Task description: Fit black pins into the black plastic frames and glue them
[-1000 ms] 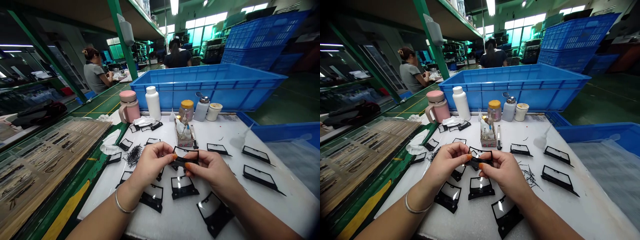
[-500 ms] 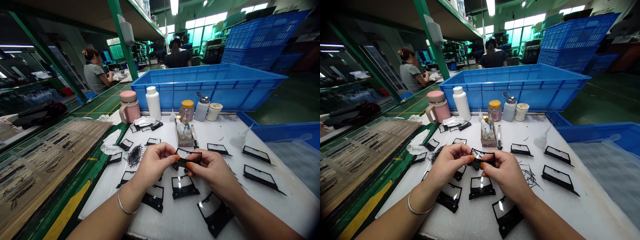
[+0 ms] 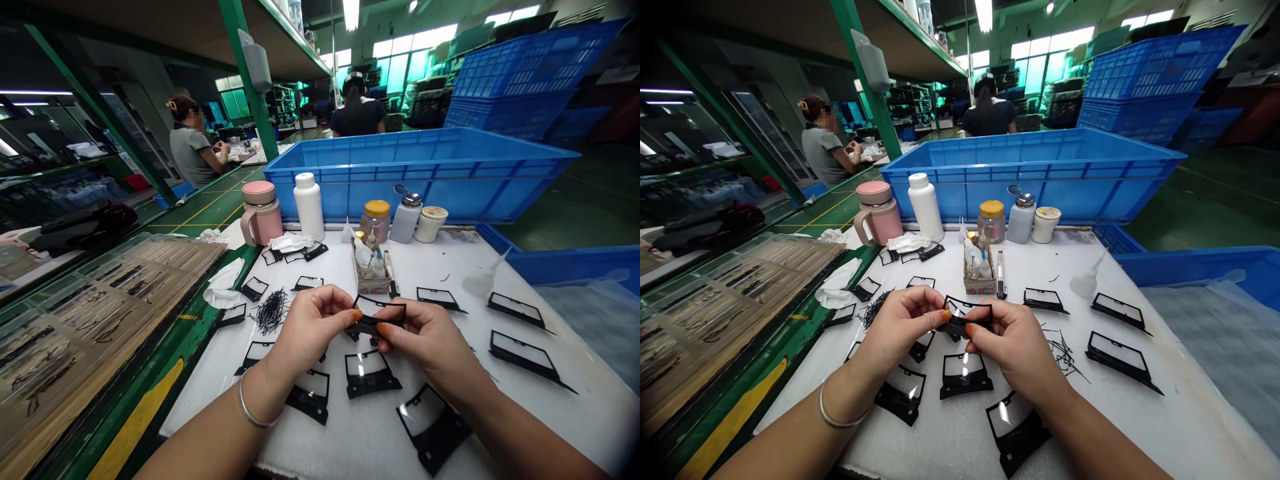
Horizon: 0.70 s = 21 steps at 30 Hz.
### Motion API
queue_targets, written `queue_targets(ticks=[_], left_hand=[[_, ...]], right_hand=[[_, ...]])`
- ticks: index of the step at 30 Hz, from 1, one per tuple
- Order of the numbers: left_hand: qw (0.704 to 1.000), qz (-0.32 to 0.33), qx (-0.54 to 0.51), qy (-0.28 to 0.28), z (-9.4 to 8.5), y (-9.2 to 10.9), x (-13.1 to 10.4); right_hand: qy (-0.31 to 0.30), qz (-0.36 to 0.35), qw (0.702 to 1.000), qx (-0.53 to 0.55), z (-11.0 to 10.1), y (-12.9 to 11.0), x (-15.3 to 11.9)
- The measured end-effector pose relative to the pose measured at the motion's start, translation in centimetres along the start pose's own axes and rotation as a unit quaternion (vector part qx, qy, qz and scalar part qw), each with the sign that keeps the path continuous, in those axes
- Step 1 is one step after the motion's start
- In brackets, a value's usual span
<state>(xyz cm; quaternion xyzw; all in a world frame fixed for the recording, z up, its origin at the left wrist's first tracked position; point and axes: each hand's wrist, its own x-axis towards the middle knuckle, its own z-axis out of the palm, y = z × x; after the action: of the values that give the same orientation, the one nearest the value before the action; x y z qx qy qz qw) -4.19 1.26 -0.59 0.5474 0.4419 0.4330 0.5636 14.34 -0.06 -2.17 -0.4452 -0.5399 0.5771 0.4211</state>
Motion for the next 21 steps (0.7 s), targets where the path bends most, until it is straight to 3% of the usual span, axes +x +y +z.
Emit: queue_targets(ticks=[7,13,21], left_hand=[[1.0,0.006,-0.007,-0.004,0.1,-0.2,0.1],[0.998,-0.004,-0.057,-0.011,-0.4,-0.8,0.4],[0.991,-0.053,-0.085,-0.085,-0.3,-0.9,0.0]], right_hand=[[0.003,-0.015,1.0,-0.005,0.1,-0.2,0.0],[-0.029,0.022,0.997,0.071,-0.2,-0.1,0.0],[-0.048,0.052,0.99,0.12,-0.2,0.5,0.0]])
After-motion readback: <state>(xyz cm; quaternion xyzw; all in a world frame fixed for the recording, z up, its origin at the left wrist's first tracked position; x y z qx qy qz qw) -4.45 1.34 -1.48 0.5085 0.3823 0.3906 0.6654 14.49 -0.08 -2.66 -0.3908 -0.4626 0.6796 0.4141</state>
